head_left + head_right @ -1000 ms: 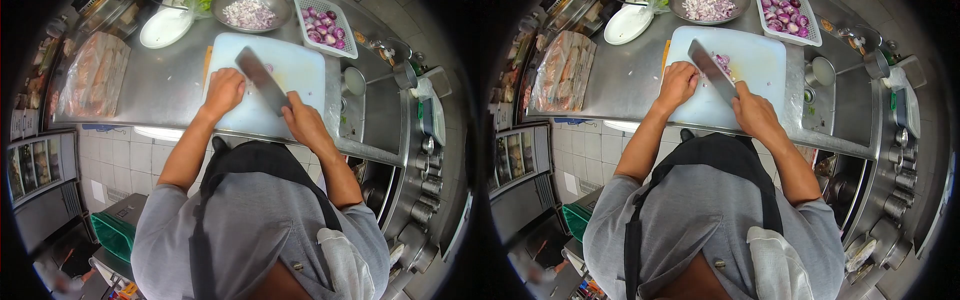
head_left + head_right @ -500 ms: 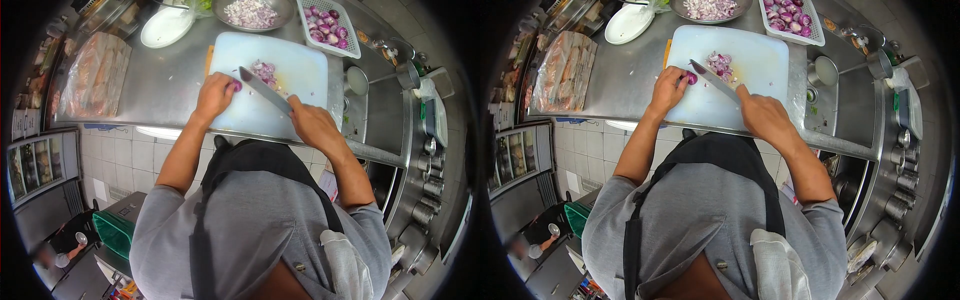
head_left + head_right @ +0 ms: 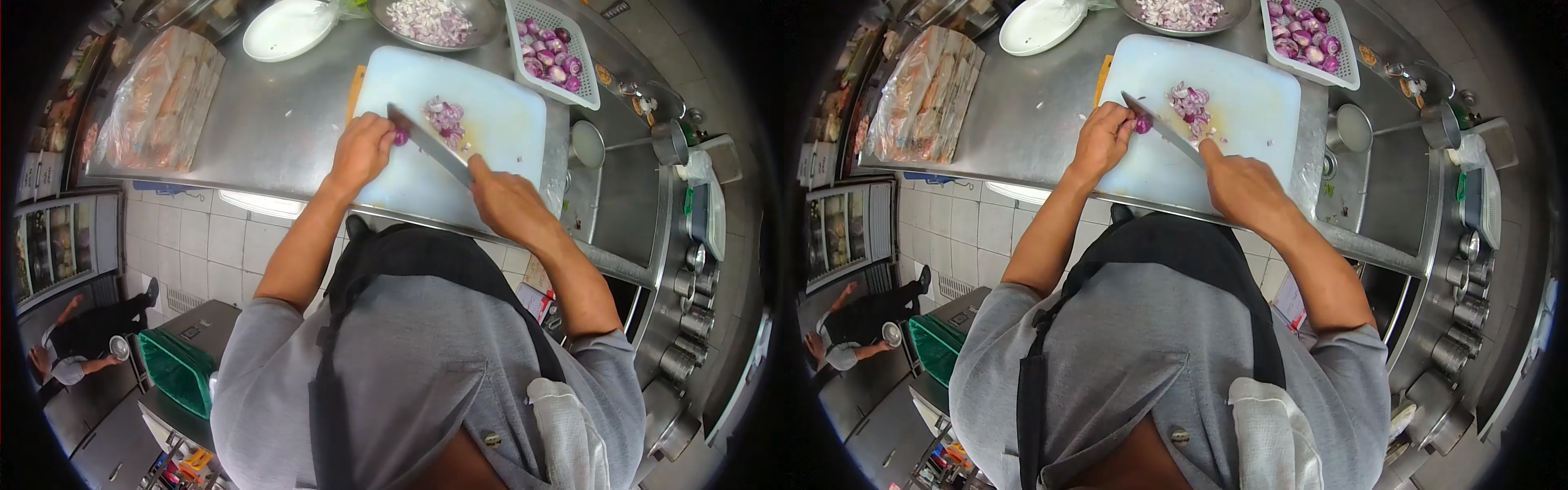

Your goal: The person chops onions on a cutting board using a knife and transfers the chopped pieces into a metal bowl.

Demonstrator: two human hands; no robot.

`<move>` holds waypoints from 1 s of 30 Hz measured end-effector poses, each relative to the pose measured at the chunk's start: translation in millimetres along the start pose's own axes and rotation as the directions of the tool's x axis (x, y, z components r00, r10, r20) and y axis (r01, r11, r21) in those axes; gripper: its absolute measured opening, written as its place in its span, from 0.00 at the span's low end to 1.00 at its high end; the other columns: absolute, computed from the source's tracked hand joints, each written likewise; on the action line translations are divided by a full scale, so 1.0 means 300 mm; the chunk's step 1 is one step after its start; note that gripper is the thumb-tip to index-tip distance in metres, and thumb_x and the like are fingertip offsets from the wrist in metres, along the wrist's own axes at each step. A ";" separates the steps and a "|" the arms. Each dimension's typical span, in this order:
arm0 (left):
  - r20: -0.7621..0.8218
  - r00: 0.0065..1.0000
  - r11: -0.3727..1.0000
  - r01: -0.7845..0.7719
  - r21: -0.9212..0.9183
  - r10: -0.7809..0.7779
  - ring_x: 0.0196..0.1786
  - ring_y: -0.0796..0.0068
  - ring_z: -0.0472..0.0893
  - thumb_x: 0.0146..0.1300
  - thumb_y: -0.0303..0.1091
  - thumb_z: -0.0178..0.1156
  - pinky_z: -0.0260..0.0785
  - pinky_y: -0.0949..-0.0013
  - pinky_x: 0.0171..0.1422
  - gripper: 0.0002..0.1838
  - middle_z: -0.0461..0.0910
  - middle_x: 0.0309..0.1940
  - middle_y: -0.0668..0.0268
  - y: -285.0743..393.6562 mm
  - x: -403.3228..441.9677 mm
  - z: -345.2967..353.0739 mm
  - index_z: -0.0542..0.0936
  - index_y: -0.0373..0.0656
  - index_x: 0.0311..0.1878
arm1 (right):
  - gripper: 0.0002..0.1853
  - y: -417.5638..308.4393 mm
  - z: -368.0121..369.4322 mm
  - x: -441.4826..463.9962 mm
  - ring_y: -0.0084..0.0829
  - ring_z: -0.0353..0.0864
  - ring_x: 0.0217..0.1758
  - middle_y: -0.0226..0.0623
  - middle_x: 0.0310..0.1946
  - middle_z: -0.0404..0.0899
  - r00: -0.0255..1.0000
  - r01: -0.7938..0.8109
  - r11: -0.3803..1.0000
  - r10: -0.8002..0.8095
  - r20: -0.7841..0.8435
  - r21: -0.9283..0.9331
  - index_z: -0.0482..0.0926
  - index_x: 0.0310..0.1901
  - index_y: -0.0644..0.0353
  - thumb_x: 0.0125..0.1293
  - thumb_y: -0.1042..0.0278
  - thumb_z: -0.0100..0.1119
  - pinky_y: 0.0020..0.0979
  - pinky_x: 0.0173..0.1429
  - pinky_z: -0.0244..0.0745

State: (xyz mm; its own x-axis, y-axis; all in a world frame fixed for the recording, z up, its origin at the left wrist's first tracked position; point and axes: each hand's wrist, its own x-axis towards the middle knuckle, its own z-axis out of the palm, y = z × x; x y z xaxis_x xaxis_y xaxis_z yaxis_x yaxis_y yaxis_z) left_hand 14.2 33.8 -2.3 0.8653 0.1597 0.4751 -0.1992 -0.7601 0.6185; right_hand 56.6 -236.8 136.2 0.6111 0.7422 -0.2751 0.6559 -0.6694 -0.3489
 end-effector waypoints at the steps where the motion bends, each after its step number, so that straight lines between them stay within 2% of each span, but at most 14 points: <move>1: 0.005 1.000 1.000 0.003 -0.006 -0.003 0.45 0.50 0.81 0.64 0.25 0.69 0.74 0.53 0.51 0.06 0.82 0.40 0.59 0.002 -0.017 0.001 0.85 0.42 0.43 | 0.10 0.040 0.082 0.009 0.65 0.85 0.36 0.61 0.30 0.84 0.999 -0.021 1.000 0.021 0.033 -0.001 0.69 0.53 0.66 0.73 0.75 0.49 0.61 0.43 0.77; 5: -0.036 0.999 1.000 -0.016 -0.009 0.016 0.46 0.53 0.83 0.65 0.26 0.71 0.76 0.56 0.52 0.06 0.83 0.40 0.60 -0.010 -0.017 0.005 0.85 0.42 0.44 | 0.10 0.019 0.072 0.025 0.68 0.83 0.38 0.63 0.31 0.83 0.995 -0.075 0.997 0.073 0.061 0.018 0.66 0.52 0.64 0.77 0.70 0.53 0.64 0.45 0.74; 8: -0.041 0.999 1.000 -0.025 0.000 0.025 0.46 0.53 0.83 0.65 0.25 0.71 0.76 0.56 0.52 0.06 0.83 0.40 0.61 -0.011 -0.018 0.011 0.85 0.42 0.44 | 0.11 0.029 0.077 0.025 0.68 0.83 0.38 0.63 0.32 0.83 0.994 -0.077 0.997 0.074 0.085 0.031 0.66 0.53 0.64 0.77 0.70 0.53 0.64 0.45 0.74; 12: -0.055 0.998 0.999 -0.034 0.014 0.035 0.46 0.53 0.83 0.65 0.25 0.70 0.76 0.56 0.52 0.06 0.83 0.40 0.60 -0.012 -0.020 0.012 0.85 0.42 0.44 | 0.12 0.017 0.045 0.029 0.67 0.86 0.42 0.65 0.36 0.85 0.988 -0.081 0.997 0.079 0.136 0.009 0.68 0.55 0.67 0.74 0.74 0.48 0.62 0.47 0.77; 15: -0.094 0.993 0.996 -0.082 -0.041 0.078 0.43 0.49 0.80 0.63 0.23 0.68 0.73 0.51 0.49 0.06 0.81 0.38 0.58 -0.019 -0.016 0.018 0.85 0.43 0.42 | 0.14 0.000 -0.030 0.063 0.67 0.86 0.45 0.67 0.39 0.85 0.981 -0.071 0.997 0.075 0.176 -0.029 0.68 0.58 0.68 0.74 0.74 0.47 0.61 0.50 0.78; 17: -0.061 0.996 0.998 -0.069 -0.005 0.068 0.45 0.51 0.82 0.64 0.24 0.70 0.75 0.54 0.51 0.06 0.82 0.39 0.59 -0.017 0.002 0.013 0.86 0.42 0.43 | 0.15 -0.015 -0.084 0.097 0.68 0.86 0.47 0.68 0.40 0.85 0.968 -0.085 0.995 0.095 0.232 -0.052 0.68 0.59 0.68 0.74 0.74 0.47 0.61 0.52 0.78; 21: -0.053 0.998 0.999 -0.035 -0.006 0.035 0.46 0.52 0.83 0.64 0.24 0.70 0.76 0.55 0.52 0.06 0.83 0.40 0.60 -0.027 -0.020 0.011 0.86 0.42 0.44 | 0.15 0.056 0.063 0.017 0.69 0.85 0.47 0.68 0.39 0.85 0.987 -0.088 0.995 0.082 0.138 0.041 0.69 0.58 0.69 0.74 0.74 0.47 0.62 0.52 0.77; 26: -0.076 0.996 0.998 -0.050 -0.025 0.048 0.46 0.52 0.83 0.64 0.25 0.70 0.76 0.55 0.52 0.07 0.83 0.40 0.60 -0.033 -0.020 0.013 0.86 0.41 0.45 | 0.14 -0.053 -0.080 0.023 0.67 0.86 0.42 0.67 0.36 0.85 0.983 -0.084 0.993 0.096 0.158 -0.080 0.68 0.57 0.67 0.75 0.72 0.53 0.63 0.49 0.76; 30: -0.086 0.994 0.998 -0.068 -0.002 0.068 0.47 0.52 0.83 0.64 0.25 0.71 0.76 0.55 0.53 0.08 0.82 0.41 0.60 -0.036 -0.033 0.020 0.86 0.41 0.45 | 0.15 -0.090 -0.087 0.013 0.67 0.85 0.41 0.64 0.35 0.85 0.988 -0.095 0.993 0.102 0.117 -0.063 0.67 0.58 0.65 0.75 0.71 0.54 0.62 0.48 0.76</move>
State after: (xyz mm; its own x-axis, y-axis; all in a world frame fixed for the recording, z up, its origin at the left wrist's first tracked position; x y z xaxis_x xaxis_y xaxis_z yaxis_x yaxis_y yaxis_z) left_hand 10.5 36.7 -17.6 0.8071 0.1615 0.5679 -0.2586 -0.7680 0.5859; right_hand 52.9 -216.5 168.1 0.6190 0.6685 -0.4123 0.6213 -0.7379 -0.2636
